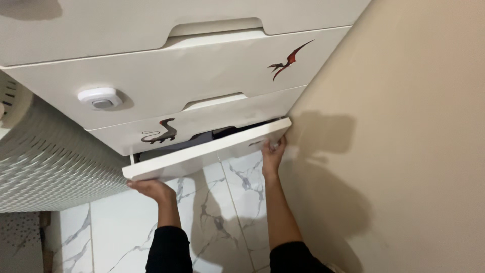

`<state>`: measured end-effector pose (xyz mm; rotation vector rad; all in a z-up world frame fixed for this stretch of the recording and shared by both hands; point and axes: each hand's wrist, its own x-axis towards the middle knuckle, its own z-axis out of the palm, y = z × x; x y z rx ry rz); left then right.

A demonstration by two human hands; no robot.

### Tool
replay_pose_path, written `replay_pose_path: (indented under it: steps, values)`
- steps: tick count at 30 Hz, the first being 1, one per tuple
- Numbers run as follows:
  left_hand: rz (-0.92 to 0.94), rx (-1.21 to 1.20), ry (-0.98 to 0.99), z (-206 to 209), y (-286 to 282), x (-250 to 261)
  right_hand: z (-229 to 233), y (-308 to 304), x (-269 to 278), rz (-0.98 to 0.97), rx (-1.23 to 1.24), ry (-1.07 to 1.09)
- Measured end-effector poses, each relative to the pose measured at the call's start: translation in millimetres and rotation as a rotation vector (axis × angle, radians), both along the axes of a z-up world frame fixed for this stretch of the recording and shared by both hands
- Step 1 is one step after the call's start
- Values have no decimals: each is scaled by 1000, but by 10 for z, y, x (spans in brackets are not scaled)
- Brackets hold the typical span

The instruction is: The person opens multiple drawers of a white dresser, removes folded clothes, and places them on top of the dresser. They then open other drawers, take out additional folded garments, and place them on the dresser. The person continues to open drawers, remove clothes, and place them on the dresser, organizing the contents.

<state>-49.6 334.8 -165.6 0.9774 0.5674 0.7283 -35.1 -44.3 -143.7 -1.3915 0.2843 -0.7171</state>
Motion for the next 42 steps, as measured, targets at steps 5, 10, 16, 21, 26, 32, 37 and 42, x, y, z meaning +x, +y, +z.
replay_pose_path:
  steps: [5, 10, 16, 21, 26, 32, 37, 42]
  values:
    - [-81, 199, -5, -173, 52, 255, 110, 27, 322, -5, -120, 59]
    - [-255, 387, 170, -222, 269, 459, 271, 131, 476, 9, 23, 149]
    - [-315, 464, 255, 19, 395, 434, 100, 123, 437, -16, 76, 148]
    - [-22, 736, 202, 811, -1, -2, -417, 977, 213, 194, 667, 474]
    - [84, 1786, -59, 1441, -152, -245, -946, 1780, 335, 417, 1193, 535]
    - [352, 2436, 17, 1731, 256, 330, -1078, 1921, 416, 387, 1326, 267]
    - [328, 2450, 70, 1590, 249, 322, -1201, 1926, -161, 423, 1268, 334]
    - [320, 2476, 80, 1613, 286, 325, -1240, 1736, -1013, 361, 1219, 428]
